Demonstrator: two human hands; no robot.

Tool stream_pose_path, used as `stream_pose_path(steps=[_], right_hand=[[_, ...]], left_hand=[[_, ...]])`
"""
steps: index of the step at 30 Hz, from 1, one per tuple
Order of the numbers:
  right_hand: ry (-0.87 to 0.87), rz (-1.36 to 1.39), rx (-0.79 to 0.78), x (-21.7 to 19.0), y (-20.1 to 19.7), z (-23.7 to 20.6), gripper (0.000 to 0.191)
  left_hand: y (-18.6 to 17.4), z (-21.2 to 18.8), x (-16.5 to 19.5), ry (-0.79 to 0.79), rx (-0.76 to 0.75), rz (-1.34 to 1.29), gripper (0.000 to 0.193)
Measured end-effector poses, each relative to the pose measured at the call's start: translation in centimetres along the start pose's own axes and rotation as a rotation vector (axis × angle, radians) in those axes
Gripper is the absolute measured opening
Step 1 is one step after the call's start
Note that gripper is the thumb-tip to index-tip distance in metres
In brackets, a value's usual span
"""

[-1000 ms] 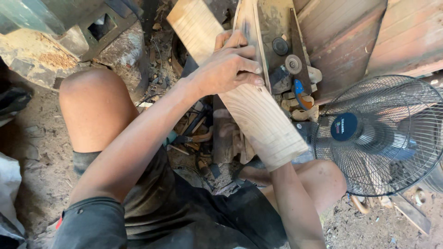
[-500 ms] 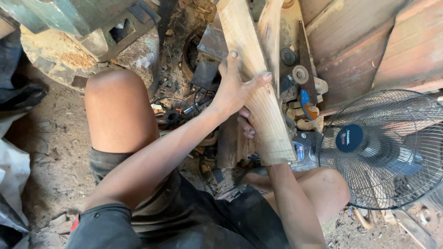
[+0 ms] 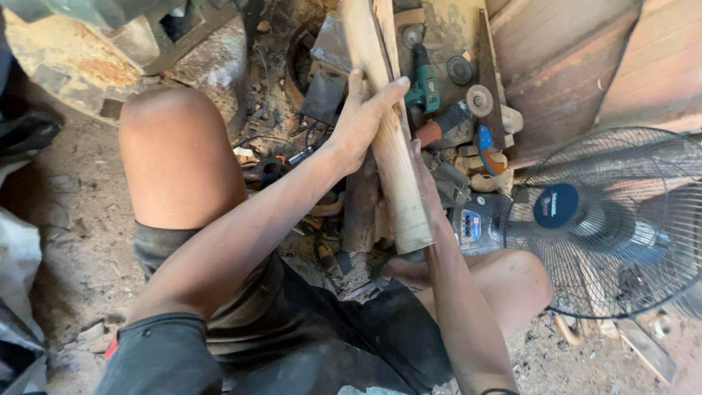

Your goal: The person sits on the floor and repeatedly picks up, turns, and compares two wooden planks. They align the edges and surfaces of the planks, inspecting them closely throughout the clip.

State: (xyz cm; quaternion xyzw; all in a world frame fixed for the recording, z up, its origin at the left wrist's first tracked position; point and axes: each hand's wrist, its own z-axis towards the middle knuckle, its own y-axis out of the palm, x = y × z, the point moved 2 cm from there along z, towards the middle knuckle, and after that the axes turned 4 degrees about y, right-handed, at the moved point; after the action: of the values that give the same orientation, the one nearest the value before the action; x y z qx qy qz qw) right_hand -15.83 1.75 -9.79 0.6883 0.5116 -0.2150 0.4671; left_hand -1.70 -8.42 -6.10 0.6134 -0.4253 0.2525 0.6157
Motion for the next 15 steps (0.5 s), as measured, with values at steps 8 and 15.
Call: stream_pose_path(steps=[8, 15], right_hand=[[-0.198, 0.117, -0.146, -3.0, -0.1, -0.5, 0.081], [-0.302, 0.202, -0.15, -4.3, -0.1, -1.7, 0.081]], left_hand=[[-3.0, 1.8, -1.2, -0.277, -0.252, -0.808, 0.063], [-1.9, -0.1, 1.4, -0.217, -0.434, -0.881, 0.07]])
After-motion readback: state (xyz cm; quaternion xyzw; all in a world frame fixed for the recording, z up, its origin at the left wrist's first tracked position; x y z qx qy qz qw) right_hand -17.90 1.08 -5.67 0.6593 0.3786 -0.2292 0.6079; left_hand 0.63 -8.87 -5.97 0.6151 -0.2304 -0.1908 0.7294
